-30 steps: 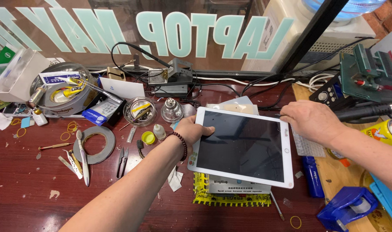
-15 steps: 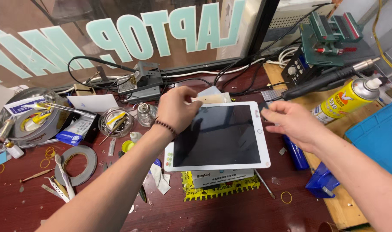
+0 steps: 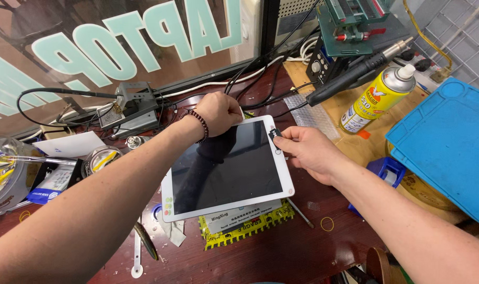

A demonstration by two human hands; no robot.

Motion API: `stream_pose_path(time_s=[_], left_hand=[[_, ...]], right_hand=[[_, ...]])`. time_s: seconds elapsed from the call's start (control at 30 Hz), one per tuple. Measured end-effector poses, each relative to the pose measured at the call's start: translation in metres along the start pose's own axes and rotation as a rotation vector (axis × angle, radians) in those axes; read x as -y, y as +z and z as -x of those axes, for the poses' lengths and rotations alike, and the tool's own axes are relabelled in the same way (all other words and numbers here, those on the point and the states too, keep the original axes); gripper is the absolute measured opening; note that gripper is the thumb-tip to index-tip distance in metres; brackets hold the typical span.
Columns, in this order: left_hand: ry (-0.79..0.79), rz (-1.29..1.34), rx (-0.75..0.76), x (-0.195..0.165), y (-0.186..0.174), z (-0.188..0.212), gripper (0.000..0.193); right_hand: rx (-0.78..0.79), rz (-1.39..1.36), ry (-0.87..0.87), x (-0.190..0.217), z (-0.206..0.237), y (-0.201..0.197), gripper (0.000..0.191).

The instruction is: The person works at a cluttered repair bench, using a pry tool to work around the edge of a white tablet's screen while holding the device steady with the other hand. They rotate and reposition the tablet repeatedly to pry along different sides, separating the screen assembly from the body.

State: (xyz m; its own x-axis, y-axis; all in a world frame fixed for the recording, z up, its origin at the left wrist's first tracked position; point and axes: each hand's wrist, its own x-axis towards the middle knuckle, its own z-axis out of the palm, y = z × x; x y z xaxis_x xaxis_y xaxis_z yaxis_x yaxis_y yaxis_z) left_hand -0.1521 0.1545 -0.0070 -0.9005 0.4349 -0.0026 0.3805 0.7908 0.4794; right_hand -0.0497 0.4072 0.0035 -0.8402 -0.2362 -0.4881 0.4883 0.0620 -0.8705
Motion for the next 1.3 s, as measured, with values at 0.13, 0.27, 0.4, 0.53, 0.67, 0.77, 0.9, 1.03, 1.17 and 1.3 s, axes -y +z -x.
stream_pose_path(time_s=[0.13,0.27,0.4,0.53,0.67,0.77,0.9,1.03,1.17,1.3], left_hand=[[0.17,-0.029,-0.007,0.002,0.001,-0.004,0.014],[0.263,0.008,-0.053,-0.002,0.003,-0.007,0.013],[-0.133,0.382,0.109,-0.01,-0.009,-0.018,0.021],[-0.416,0.663,0.186,-0.017,-0.028,-0.022,0.043],[-0.252,0.289,0.293,-0.02,-0.027,-0.025,0.03],[-0.087,0.162,0.276,-0.014,-0.016,-0.028,0.021],[-0.015,0.072,0.184,-0.004,0.0,-0.032,0.021],[-0.112,0.025,0.071,-0.011,0.009,-0.038,0.038],[-0.304,0.249,0.15,-0.027,0.01,-0.047,0.055],[-0.276,0.107,0.269,-0.03,0.014,-0.061,0.057]], right_hand=[[-0.007,0.042,-0.048,-0.004,-0.007,0.0,0.016],[-0.037,0.058,-0.048,-0.007,-0.009,-0.001,0.016],[-0.005,-0.01,-0.081,-0.008,-0.009,-0.001,0.016],[0.0,-0.02,-0.094,-0.007,-0.009,0.001,0.017],[-0.019,-0.032,-0.073,-0.005,-0.008,0.005,0.016],[-0.027,-0.009,-0.068,-0.002,-0.006,0.006,0.017],[-0.044,0.043,-0.069,-0.001,-0.006,0.008,0.017],[-0.038,0.046,-0.072,-0.002,-0.006,0.008,0.017],[-0.004,-0.037,-0.093,-0.005,-0.006,0.006,0.016],[-0.039,0.022,-0.089,-0.009,-0.008,0.004,0.017]])
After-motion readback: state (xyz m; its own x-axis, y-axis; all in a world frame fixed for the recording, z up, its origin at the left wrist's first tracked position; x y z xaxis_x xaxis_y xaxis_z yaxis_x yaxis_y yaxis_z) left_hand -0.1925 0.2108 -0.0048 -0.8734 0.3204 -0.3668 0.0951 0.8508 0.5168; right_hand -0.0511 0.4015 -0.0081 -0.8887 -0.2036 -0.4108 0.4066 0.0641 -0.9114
